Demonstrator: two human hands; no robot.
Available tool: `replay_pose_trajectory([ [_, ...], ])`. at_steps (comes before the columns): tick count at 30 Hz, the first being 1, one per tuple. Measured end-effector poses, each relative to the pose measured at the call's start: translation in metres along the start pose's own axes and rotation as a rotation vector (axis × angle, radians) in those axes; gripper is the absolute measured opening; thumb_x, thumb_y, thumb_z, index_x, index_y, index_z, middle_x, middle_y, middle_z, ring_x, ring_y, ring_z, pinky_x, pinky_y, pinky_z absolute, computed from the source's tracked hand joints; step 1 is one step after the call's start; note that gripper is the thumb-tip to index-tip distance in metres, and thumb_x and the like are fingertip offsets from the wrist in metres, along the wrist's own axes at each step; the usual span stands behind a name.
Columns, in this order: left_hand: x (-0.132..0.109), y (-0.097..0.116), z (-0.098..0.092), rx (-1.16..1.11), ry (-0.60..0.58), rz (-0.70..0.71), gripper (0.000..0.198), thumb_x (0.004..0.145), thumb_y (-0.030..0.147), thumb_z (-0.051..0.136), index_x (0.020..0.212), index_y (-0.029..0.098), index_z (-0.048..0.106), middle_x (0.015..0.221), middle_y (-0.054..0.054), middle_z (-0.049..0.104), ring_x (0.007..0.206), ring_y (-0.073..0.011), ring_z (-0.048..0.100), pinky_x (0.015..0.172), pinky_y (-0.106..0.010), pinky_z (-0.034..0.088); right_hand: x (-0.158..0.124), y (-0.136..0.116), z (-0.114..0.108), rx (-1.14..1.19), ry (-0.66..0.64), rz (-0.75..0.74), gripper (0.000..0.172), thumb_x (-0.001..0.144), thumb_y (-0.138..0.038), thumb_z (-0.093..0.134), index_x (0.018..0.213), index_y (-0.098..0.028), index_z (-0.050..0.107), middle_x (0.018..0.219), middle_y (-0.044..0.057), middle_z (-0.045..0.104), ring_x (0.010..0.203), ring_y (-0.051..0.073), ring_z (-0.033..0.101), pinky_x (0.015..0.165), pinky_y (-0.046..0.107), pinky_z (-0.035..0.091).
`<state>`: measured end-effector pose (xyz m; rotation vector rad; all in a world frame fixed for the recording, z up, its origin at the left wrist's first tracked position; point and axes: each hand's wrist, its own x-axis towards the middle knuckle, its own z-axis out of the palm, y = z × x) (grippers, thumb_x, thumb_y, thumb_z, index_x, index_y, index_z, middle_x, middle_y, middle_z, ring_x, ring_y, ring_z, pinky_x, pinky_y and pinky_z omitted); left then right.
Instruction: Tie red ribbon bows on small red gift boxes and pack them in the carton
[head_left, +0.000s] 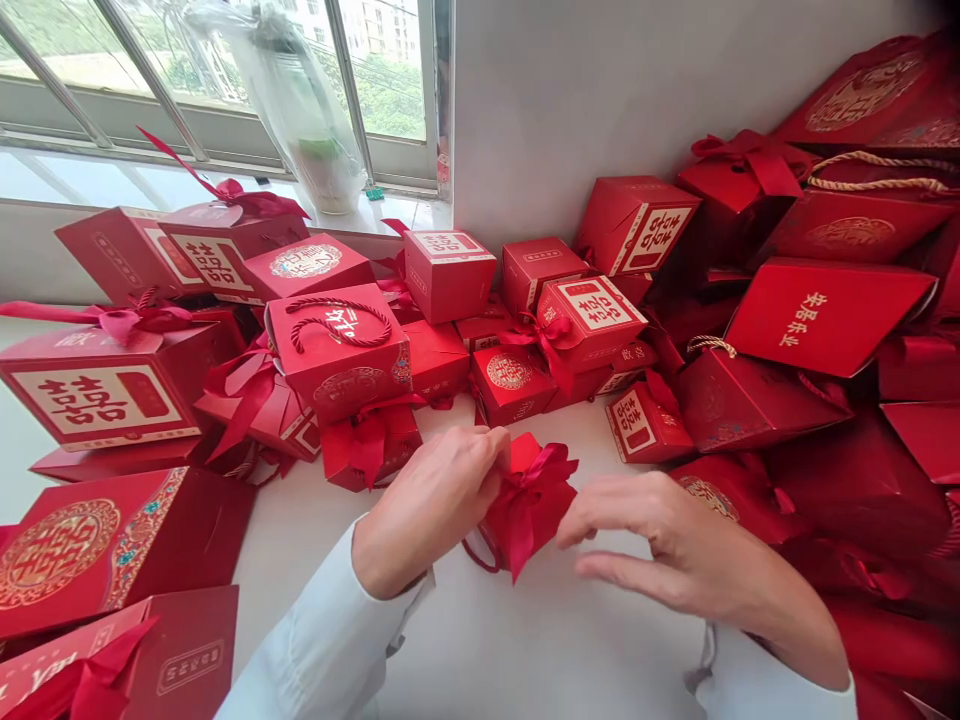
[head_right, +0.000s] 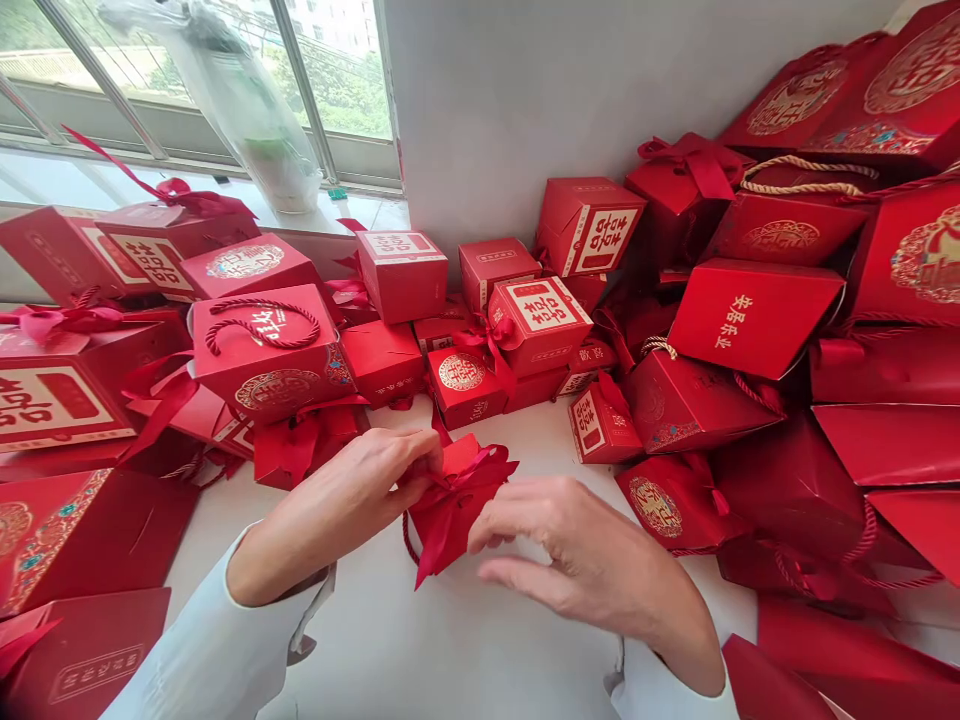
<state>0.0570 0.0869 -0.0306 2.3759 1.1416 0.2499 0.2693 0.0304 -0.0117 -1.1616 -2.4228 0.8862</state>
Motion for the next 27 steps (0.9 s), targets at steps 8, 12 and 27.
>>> replay_pose_trajectory([
  [8,0.004,0.002,0.0,-0.059,0.102,-0.004,0.02,0.076,0.001,0.032,0.078,0.02,0.038,0.072,0.001,0.051,0.063,-0.0133,0.044,0.059,-0.025,0.031,0.017,0.033,0.005,-0.166,0.307,0.159,0.012,0.085,-0.017,0.062,0.095,-0.023,0.065,0.092,0.002,0.063,0.09,0.018,0.058,0.077,0.03,0.046],
  [12,0.007,0.002,0.004,-0.103,0.121,-0.037,0.018,0.082,0.006,0.033,0.089,0.021,0.04,0.08,0.0,0.055,0.071,-0.0147,0.049,0.063,-0.026,0.035,0.028,0.032,0.015,-0.145,0.293,0.139,0.011,0.084,-0.016,0.062,0.092,-0.023,0.065,0.09,0.002,0.06,0.088,0.017,0.055,0.076,0.03,0.045],
  [27,0.0,0.004,-0.002,0.058,-0.028,-0.071,0.017,0.079,0.01,0.039,0.072,0.021,0.028,0.059,0.004,0.038,0.053,-0.0129,0.032,0.052,-0.027,0.023,0.014,0.022,0.006,-0.238,0.205,0.24,0.013,0.084,-0.014,0.059,0.074,-0.02,0.054,0.068,-0.004,0.056,0.069,0.014,0.048,0.068,0.027,0.034],
])
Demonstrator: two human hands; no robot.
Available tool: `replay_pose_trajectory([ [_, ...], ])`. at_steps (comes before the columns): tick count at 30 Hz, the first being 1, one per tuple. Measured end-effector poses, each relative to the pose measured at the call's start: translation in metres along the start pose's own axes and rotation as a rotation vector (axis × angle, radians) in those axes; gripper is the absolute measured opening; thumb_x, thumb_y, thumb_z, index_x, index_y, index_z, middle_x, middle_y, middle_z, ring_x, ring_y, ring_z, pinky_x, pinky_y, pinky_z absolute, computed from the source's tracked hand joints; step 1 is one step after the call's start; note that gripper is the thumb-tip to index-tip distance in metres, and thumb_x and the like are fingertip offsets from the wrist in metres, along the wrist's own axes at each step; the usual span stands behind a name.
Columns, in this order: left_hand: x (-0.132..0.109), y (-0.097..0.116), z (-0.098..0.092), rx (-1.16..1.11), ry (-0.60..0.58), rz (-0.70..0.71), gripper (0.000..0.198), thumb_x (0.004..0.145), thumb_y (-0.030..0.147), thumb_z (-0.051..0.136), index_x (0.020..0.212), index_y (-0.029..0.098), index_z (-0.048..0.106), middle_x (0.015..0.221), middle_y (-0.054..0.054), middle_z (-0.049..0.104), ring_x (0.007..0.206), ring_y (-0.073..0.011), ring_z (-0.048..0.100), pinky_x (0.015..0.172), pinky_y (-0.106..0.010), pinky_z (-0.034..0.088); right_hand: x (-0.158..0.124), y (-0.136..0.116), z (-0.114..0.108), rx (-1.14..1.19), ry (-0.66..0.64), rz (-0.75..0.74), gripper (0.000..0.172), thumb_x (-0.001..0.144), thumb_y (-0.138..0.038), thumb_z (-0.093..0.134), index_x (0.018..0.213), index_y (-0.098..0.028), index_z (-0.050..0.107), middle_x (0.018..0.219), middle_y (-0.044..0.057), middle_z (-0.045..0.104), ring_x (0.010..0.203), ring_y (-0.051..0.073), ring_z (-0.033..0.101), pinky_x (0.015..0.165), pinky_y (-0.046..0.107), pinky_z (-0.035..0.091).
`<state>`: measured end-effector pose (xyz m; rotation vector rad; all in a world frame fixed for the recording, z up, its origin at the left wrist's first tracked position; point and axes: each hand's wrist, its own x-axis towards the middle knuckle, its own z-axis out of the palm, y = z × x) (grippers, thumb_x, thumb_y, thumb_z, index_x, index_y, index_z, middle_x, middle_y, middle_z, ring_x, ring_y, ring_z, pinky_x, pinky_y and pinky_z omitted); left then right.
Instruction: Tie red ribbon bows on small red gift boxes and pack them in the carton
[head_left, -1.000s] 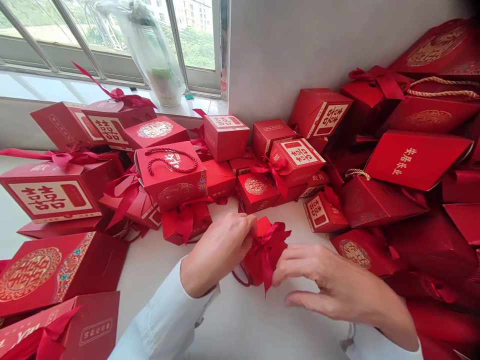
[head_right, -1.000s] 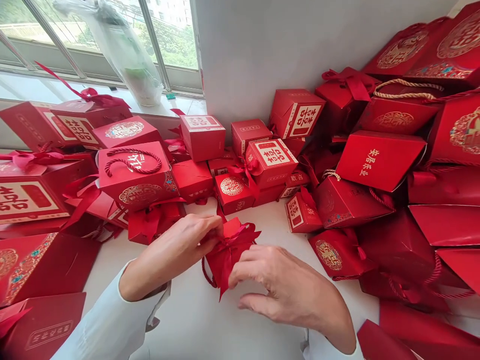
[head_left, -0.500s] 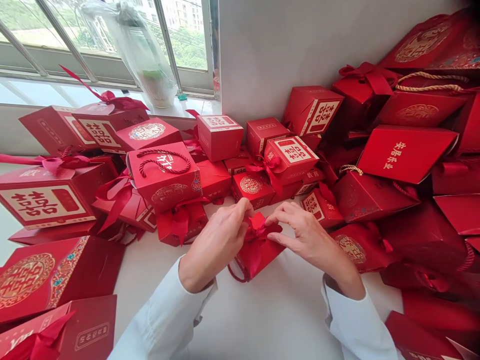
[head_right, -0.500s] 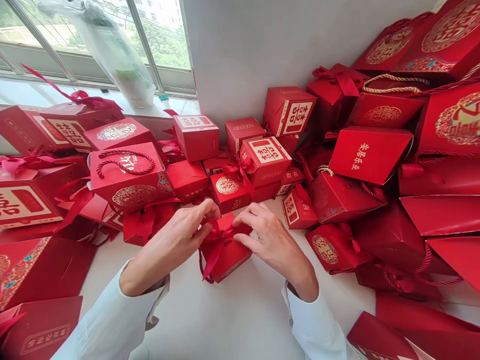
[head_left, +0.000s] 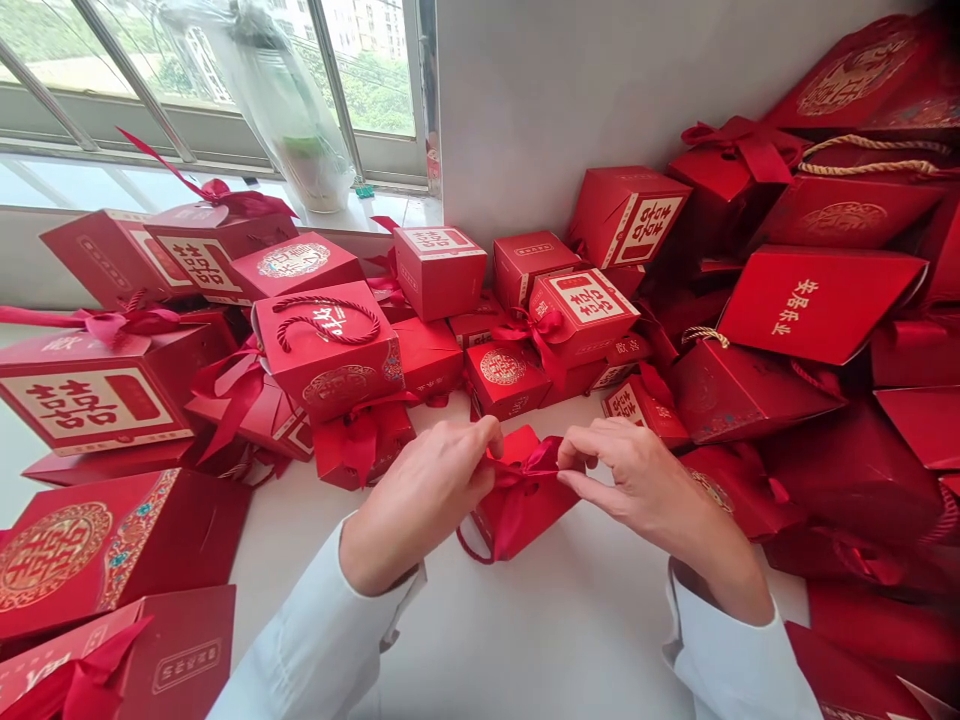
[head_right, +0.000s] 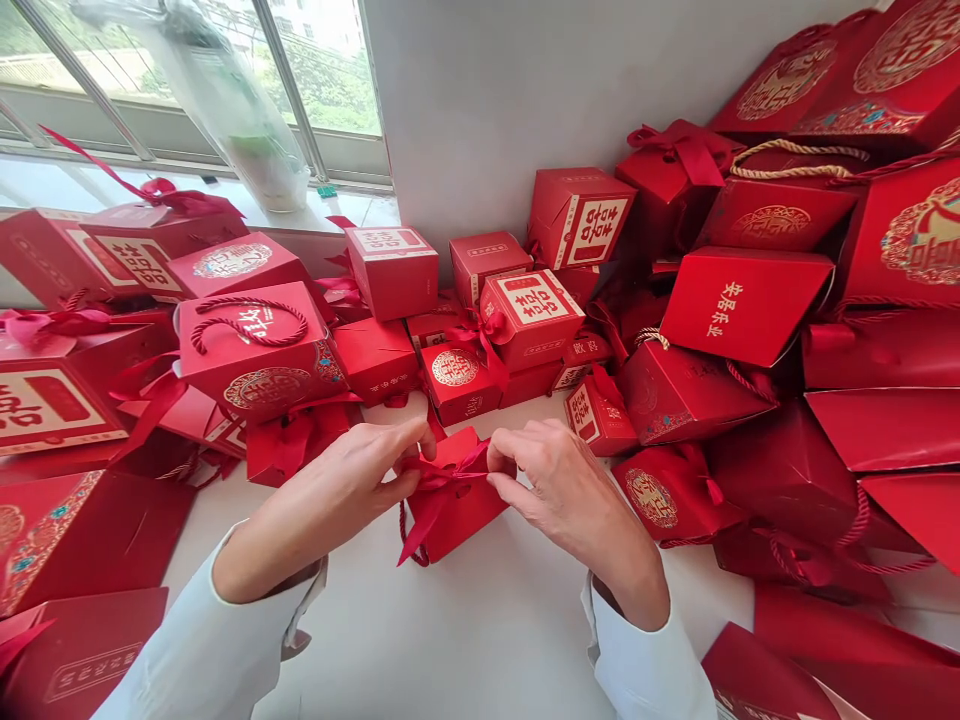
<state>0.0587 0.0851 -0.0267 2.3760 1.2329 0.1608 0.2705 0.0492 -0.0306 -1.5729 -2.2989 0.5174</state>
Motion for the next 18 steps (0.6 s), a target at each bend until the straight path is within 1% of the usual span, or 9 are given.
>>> replay_pose_trajectory([
  [2,-0.001,-0.001,0.003,0.047,0.016,0.012,0.019,0.078,0.008,0.038,0.072,0.021,0.026,0.06,0.004,0.037,0.054,-0.0134,0.029,0.053,-0.027,0.022,-0.001,0.001,0.0,-0.003,-0.034,0.015,0.012,0.084,-0.013,0.057,0.075,-0.021,0.053,0.07,-0.003,0.056,0.07,0.015,0.047,0.068,0.028,0.034],
  [5,-0.004,-0.001,0.006,0.13,0.029,0.024,0.019,0.078,0.005,0.036,0.073,0.021,0.027,0.067,0.002,0.041,0.059,-0.0141,0.032,0.055,-0.028,0.023,-0.003,-0.001,0.0,0.003,-0.064,0.022,0.013,0.083,-0.012,0.055,0.075,-0.021,0.052,0.07,-0.003,0.055,0.07,0.015,0.047,0.068,0.028,0.034],
  [8,-0.005,0.0,0.008,0.185,0.042,0.0,0.02,0.078,0.005,0.036,0.071,0.021,0.026,0.068,0.002,0.04,0.058,-0.014,0.031,0.055,-0.029,0.023,-0.006,-0.004,-0.002,0.022,-0.112,0.0,0.015,0.082,-0.009,0.054,0.074,-0.021,0.049,0.07,-0.003,0.054,0.07,0.014,0.046,0.068,0.026,0.034],
  [13,-0.004,0.007,0.01,0.232,0.116,-0.031,0.019,0.08,0.005,0.034,0.07,0.021,0.028,0.068,0.001,0.037,0.057,-0.0146,0.033,0.054,-0.03,0.023,-0.009,-0.011,-0.005,0.058,-0.21,-0.018,0.02,0.078,-0.003,0.051,0.072,-0.021,0.043,0.069,-0.004,0.051,0.066,0.012,0.044,0.062,0.023,0.032],
  [18,0.001,0.011,0.012,0.224,0.149,-0.062,0.018,0.083,0.006,0.032,0.073,0.02,0.032,0.075,-0.001,0.042,0.061,-0.0153,0.039,0.055,-0.029,0.025,-0.01,-0.012,-0.005,0.101,-0.274,-0.019,0.02,0.078,-0.004,0.052,0.071,-0.02,0.043,0.07,-0.005,0.051,0.063,0.01,0.045,0.059,0.022,0.032],
])
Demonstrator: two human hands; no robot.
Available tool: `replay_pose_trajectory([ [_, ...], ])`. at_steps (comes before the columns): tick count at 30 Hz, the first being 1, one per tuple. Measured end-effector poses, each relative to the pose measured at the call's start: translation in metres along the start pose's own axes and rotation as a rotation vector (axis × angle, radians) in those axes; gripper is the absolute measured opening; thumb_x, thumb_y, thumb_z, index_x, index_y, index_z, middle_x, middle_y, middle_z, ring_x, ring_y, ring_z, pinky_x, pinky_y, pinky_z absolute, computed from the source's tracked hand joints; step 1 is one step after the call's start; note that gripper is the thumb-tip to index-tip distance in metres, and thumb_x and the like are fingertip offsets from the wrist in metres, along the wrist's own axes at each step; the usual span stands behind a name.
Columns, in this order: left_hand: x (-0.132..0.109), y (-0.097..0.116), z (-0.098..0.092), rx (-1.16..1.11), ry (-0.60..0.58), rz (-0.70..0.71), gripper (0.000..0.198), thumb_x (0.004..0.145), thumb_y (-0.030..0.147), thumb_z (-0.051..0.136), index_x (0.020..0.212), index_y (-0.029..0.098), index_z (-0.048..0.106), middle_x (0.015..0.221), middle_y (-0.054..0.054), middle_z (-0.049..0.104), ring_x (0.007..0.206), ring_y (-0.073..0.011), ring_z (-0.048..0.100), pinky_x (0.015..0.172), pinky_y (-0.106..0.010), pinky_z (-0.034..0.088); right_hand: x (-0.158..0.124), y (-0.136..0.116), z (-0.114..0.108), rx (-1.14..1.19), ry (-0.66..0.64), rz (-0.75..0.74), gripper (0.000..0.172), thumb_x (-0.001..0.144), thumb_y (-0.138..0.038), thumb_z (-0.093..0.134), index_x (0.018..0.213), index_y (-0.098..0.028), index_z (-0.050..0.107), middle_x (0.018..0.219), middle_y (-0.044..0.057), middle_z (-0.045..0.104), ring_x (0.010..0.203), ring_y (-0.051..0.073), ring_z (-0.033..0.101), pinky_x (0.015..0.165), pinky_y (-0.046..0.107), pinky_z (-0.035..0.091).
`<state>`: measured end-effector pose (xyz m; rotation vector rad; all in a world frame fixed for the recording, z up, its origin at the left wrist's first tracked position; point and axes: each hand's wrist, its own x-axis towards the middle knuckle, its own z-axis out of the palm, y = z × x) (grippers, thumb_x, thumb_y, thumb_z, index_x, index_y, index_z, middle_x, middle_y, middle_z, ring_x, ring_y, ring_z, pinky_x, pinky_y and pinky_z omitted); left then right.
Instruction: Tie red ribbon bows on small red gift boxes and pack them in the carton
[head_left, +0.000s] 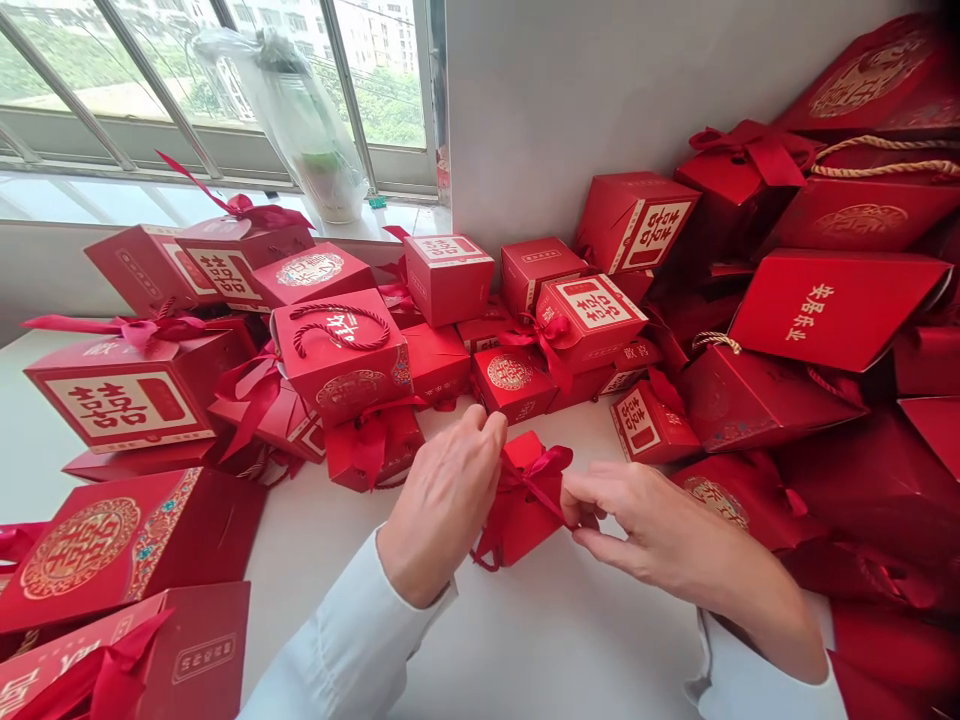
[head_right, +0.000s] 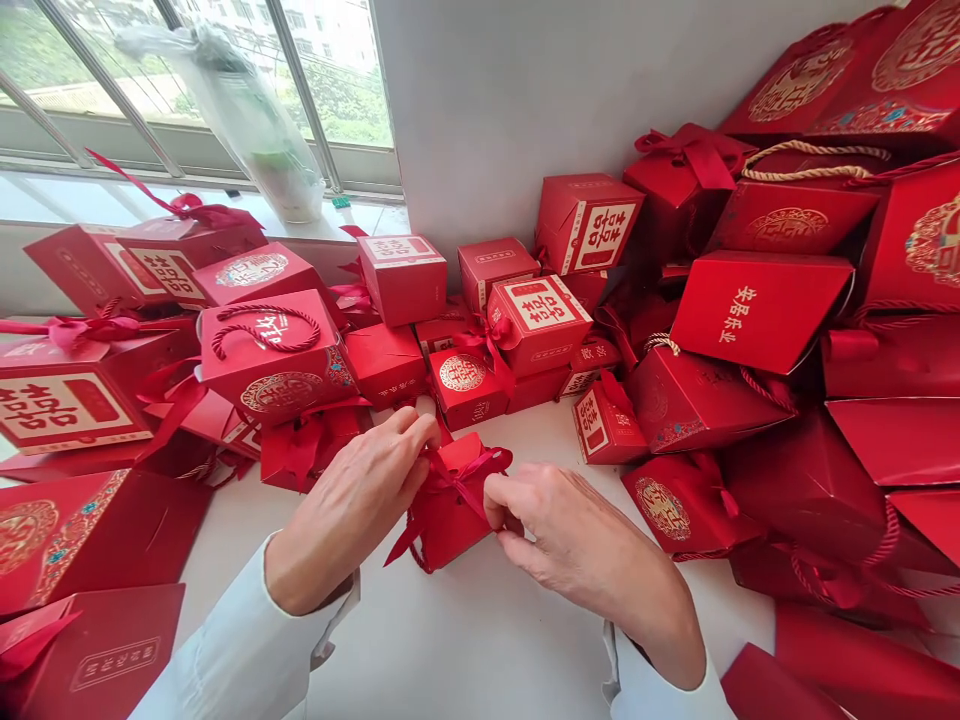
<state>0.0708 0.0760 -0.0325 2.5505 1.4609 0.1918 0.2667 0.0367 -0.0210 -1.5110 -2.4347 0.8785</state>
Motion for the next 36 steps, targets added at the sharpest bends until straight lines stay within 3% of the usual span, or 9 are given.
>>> replay_pose_trajectory([
  [6,0.002,-0.008,0.002,-0.156,-0.03,0.072,0.019,0.086,0.006,0.029,0.075,0.021,0.032,0.07,0.001,0.043,0.061,-0.015,0.039,0.059,-0.029,0.028,-0.009,0.005,-0.007,0.029,-0.033,0.004,0.013,0.08,-0.014,0.06,0.072,-0.021,0.053,0.072,-0.005,0.058,0.068,0.012,0.051,0.063,0.023,0.036],
  [12,0.004,-0.007,-0.001,-0.259,-0.071,0.088,0.017,0.085,0.006,0.03,0.077,0.021,0.034,0.067,0.003,0.044,0.06,-0.0136,0.037,0.059,-0.028,0.025,0.008,0.021,-0.007,0.094,0.362,0.107,0.01,0.088,-0.027,0.055,0.095,-0.023,0.061,0.092,0.0,0.065,0.084,0.016,0.058,0.073,0.027,0.041],
  [14,0.005,-0.007,-0.002,-0.264,-0.077,0.073,0.017,0.086,0.008,0.031,0.075,0.021,0.032,0.065,0.003,0.042,0.058,-0.0133,0.035,0.057,-0.028,0.024,0.018,0.026,-0.003,0.149,0.341,0.109,0.015,0.085,-0.027,0.058,0.1,-0.024,0.061,0.096,0.0,0.066,0.086,0.016,0.059,0.072,0.026,0.042],
  [17,0.005,-0.008,-0.001,-0.258,-0.075,0.056,0.021,0.087,0.012,0.031,0.07,0.021,0.025,0.062,0.004,0.036,0.055,-0.0131,0.029,0.055,-0.028,0.021,0.027,0.029,0.002,0.215,0.245,0.097,0.01,0.083,-0.022,0.057,0.09,-0.023,0.064,0.083,-0.003,0.068,0.073,0.014,0.06,0.062,0.023,0.041],
  [22,0.006,-0.012,0.0,-0.244,-0.077,0.05,0.021,0.086,0.012,0.032,0.07,0.021,0.024,0.062,0.003,0.036,0.055,-0.0132,0.029,0.054,-0.029,0.019,0.024,0.03,0.002,0.149,0.406,0.101,0.011,0.08,-0.012,0.055,0.078,-0.02,0.062,0.074,-0.003,0.064,0.066,0.013,0.058,0.061,0.023,0.042],
  [27,0.008,-0.013,-0.001,-0.273,-0.093,0.067,0.019,0.083,0.008,0.032,0.07,0.021,0.026,0.059,0.004,0.033,0.054,-0.0129,0.028,0.054,-0.028,0.02,0.013,0.015,-0.003,0.028,0.44,-0.088,0.019,0.082,-0.012,0.059,0.098,-0.022,0.061,0.094,0.002,0.061,0.088,0.017,0.056,0.078,0.029,0.043],
  [30,0.009,-0.015,-0.003,-0.307,-0.12,0.075,0.017,0.083,0.009,0.033,0.071,0.02,0.031,0.061,0.004,0.038,0.056,-0.0124,0.032,0.055,-0.027,0.022,0.013,-0.004,0.004,-0.057,0.385,-0.25,0.021,0.083,-0.011,0.061,0.101,-0.022,0.062,0.089,0.002,0.058,0.088,0.017,0.052,0.076,0.026,0.043],
  [33,0.01,-0.017,-0.005,-0.326,-0.135,0.081,0.019,0.085,0.013,0.035,0.068,0.02,0.031,0.06,0.004,0.039,0.055,-0.0117,0.032,0.053,-0.027,0.022,0.021,-0.022,0.021,-0.295,0.393,-0.283,0.014,0.082,-0.007,0.059,0.087,-0.019,0.064,0.077,0.002,0.056,0.076,0.017,0.048,0.065,0.026,0.038],
  [36,0.01,-0.018,-0.005,-0.3,-0.16,0.102,0.022,0.086,0.014,0.034,0.066,0.02,0.028,0.056,0.005,0.035,0.052,-0.011,0.027,0.051,-0.027,0.019,0.028,-0.034,0.041,-0.483,0.454,-0.308,0.023,0.079,0.003,0.053,0.068,-0.017,0.057,0.067,0.001,0.053,0.065,0.015,0.043,0.056,0.027,0.029],
])
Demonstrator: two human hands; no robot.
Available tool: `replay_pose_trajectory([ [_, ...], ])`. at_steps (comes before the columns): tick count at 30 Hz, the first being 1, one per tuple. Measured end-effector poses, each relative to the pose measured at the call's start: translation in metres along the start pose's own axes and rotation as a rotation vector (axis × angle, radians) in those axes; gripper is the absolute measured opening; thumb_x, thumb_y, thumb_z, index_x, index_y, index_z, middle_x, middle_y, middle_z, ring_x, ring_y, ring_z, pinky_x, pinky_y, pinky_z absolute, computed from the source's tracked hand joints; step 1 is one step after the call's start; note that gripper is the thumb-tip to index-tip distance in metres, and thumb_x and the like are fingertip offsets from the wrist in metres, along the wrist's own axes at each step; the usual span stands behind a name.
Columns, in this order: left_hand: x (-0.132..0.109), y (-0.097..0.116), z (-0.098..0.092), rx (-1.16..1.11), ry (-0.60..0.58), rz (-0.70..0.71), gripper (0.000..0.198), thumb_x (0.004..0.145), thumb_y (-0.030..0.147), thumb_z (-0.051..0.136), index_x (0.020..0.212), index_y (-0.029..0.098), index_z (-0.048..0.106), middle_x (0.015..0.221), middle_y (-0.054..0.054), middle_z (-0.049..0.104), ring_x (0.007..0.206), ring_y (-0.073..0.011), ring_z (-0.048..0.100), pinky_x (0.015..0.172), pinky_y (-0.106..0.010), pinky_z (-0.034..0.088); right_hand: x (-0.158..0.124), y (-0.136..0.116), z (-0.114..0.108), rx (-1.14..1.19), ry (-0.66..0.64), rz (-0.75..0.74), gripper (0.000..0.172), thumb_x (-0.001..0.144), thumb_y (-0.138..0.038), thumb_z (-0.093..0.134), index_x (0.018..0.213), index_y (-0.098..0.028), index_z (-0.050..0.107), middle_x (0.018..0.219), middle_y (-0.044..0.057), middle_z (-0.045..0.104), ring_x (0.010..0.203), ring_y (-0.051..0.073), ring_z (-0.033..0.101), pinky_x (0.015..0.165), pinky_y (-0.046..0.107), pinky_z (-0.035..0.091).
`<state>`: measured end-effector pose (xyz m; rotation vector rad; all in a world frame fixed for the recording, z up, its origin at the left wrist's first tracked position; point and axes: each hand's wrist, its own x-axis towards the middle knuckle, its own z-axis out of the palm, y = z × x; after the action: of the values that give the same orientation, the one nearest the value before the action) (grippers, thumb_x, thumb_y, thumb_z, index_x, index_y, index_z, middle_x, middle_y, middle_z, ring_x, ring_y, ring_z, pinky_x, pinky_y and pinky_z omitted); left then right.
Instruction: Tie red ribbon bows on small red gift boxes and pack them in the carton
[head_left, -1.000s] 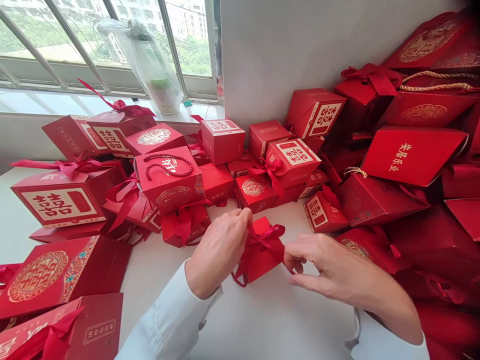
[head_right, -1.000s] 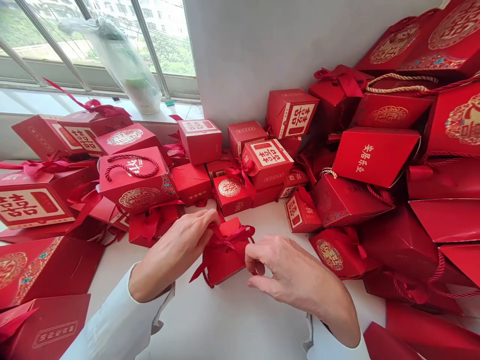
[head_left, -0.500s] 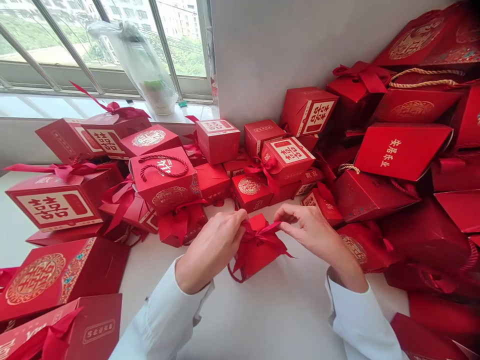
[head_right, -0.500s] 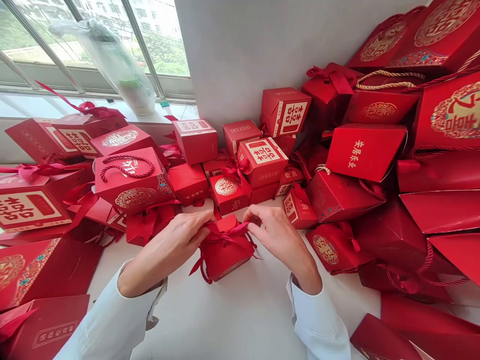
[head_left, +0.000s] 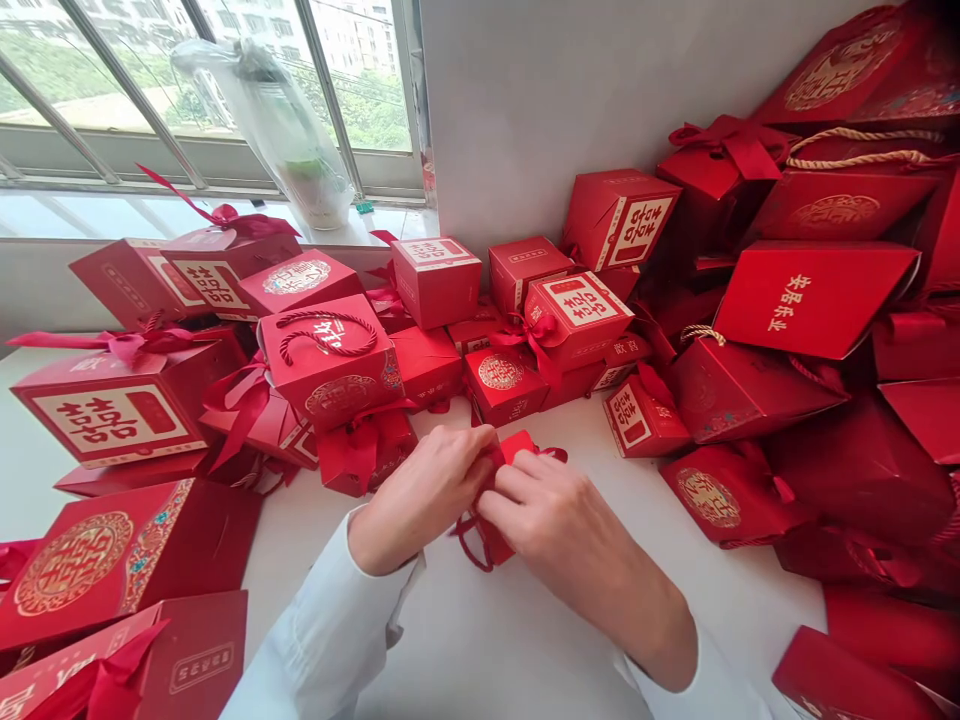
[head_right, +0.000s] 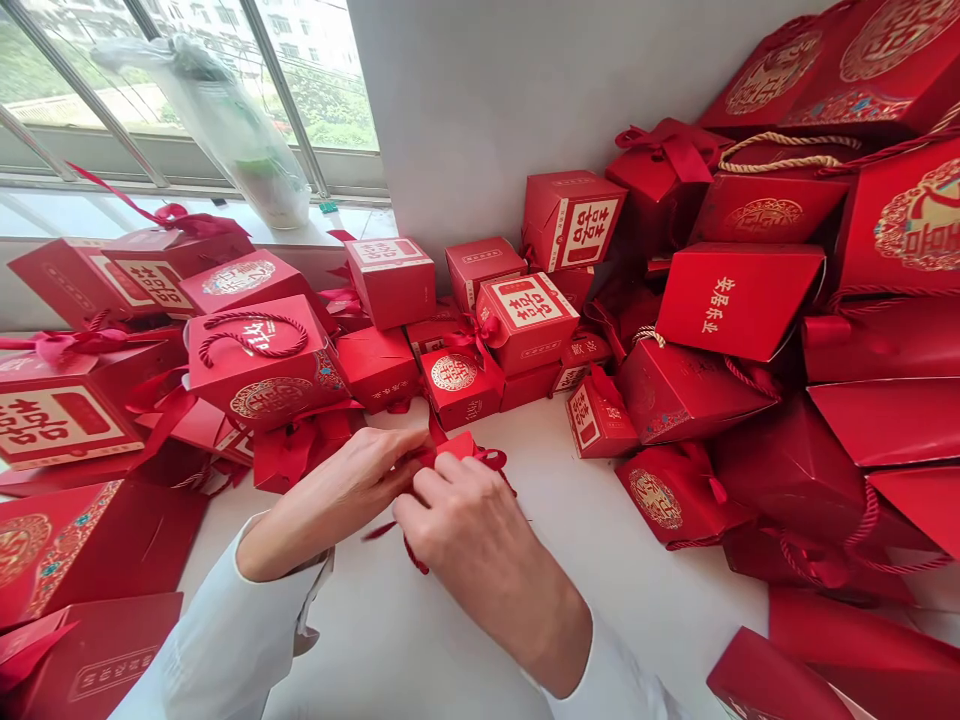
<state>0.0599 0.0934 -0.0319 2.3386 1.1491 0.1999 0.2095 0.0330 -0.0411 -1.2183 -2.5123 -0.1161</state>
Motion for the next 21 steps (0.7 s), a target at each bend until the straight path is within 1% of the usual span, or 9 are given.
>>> replay_pose_trajectory([
  [2,0.0,-0.001,0.0,0.027,-0.017,0.004,0.022,0.086,0.013,0.033,0.066,0.019,0.029,0.056,0.005,0.035,0.051,-0.011,0.027,0.051,-0.027,0.019,-0.001,-0.01,0.006,-0.031,0.025,-0.009,0.024,0.077,0.004,0.053,0.066,-0.017,0.052,0.064,0.0,0.051,0.06,0.015,0.041,0.053,0.028,0.026],
  [5,-0.002,-0.003,-0.001,0.068,-0.016,0.024,0.023,0.085,0.011,0.033,0.065,0.02,0.029,0.058,0.004,0.034,0.053,-0.0116,0.027,0.052,-0.027,0.02,-0.005,-0.02,0.009,-0.07,0.061,-0.004,0.022,0.08,-0.001,0.054,0.067,-0.017,0.05,0.062,-0.001,0.049,0.057,0.015,0.04,0.052,0.029,0.024],
  [9,-0.005,-0.008,0.0,0.14,0.005,0.11,0.025,0.083,0.009,0.035,0.061,0.019,0.03,0.059,0.003,0.033,0.055,-0.0127,0.03,0.053,-0.028,0.019,-0.007,-0.03,0.006,-0.11,0.155,-0.001,0.023,0.082,0.0,0.048,0.066,-0.017,0.05,0.061,0.0,0.049,0.056,0.015,0.041,0.051,0.03,0.024],
  [12,-0.007,-0.011,0.001,0.182,0.015,0.127,0.026,0.082,0.007,0.035,0.059,0.019,0.031,0.06,0.002,0.034,0.057,-0.0132,0.034,0.053,-0.029,0.019,-0.007,-0.039,0.002,-0.08,0.21,-0.008,0.024,0.08,0.0,0.042,0.066,-0.017,0.052,0.058,0.001,0.048,0.053,0.016,0.042,0.049,0.031,0.024],
  [14,-0.008,-0.011,0.002,0.199,0.018,0.129,0.027,0.081,0.006,0.035,0.059,0.019,0.03,0.06,0.002,0.034,0.057,-0.0133,0.035,0.053,-0.029,0.018,-0.008,-0.044,0.0,-0.038,0.233,-0.049,0.025,0.078,0.0,0.04,0.065,-0.016,0.053,0.056,0.002,0.047,0.051,0.016,0.041,0.047,0.031,0.023],
  [18,-0.009,-0.011,0.002,0.193,0.043,0.114,0.026,0.081,0.005,0.035,0.06,0.019,0.03,0.06,0.002,0.033,0.056,-0.0128,0.036,0.053,-0.03,0.017,-0.011,-0.05,-0.002,0.051,0.207,-0.137,0.024,0.075,0.0,0.041,0.061,-0.017,0.051,0.055,0.002,0.048,0.047,0.016,0.04,0.045,0.031,0.022],
  [21,-0.008,-0.009,0.0,0.155,0.034,0.106,0.025,0.081,0.005,0.036,0.061,0.019,0.031,0.059,0.002,0.033,0.055,-0.0121,0.036,0.052,-0.029,0.017,-0.01,-0.049,-0.005,0.12,0.141,-0.182,0.022,0.075,-0.002,0.046,0.061,-0.018,0.051,0.055,0.001,0.05,0.049,0.016,0.041,0.045,0.03,0.025],
])
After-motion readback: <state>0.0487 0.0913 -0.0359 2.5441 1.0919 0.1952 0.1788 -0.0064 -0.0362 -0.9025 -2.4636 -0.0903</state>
